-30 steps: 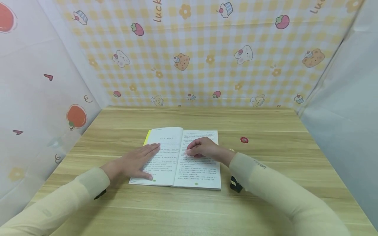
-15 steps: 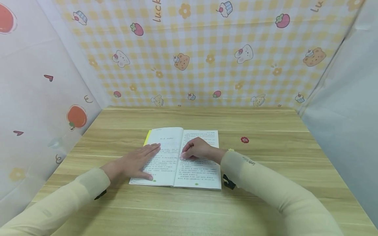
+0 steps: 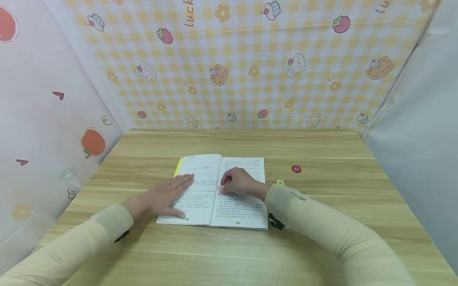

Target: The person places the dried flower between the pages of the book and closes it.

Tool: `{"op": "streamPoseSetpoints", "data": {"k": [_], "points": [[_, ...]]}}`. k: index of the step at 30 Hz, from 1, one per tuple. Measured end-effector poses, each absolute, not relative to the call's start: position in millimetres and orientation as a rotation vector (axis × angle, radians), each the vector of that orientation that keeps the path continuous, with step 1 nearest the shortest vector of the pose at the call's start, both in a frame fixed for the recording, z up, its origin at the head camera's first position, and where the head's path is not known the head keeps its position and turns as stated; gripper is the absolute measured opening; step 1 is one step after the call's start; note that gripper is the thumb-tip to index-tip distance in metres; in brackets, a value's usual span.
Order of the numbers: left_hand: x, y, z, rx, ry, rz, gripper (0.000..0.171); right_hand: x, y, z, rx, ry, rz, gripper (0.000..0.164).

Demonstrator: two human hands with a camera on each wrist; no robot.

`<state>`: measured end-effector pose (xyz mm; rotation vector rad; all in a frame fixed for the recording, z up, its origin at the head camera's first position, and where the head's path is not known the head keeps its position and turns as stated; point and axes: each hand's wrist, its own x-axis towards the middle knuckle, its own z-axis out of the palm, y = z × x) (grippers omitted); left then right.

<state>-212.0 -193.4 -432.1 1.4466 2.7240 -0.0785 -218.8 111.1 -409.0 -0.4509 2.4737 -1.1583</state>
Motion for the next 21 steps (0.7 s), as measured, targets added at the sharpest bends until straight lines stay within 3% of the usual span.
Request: {"op": "streamPoseSetpoints", "data": {"k": [21], "points": [[-212, -193, -433, 1.462, 2.723, -0.067, 0.112, -228, 134, -406, -0.492, 2.356, -1.339, 0.032]]}}
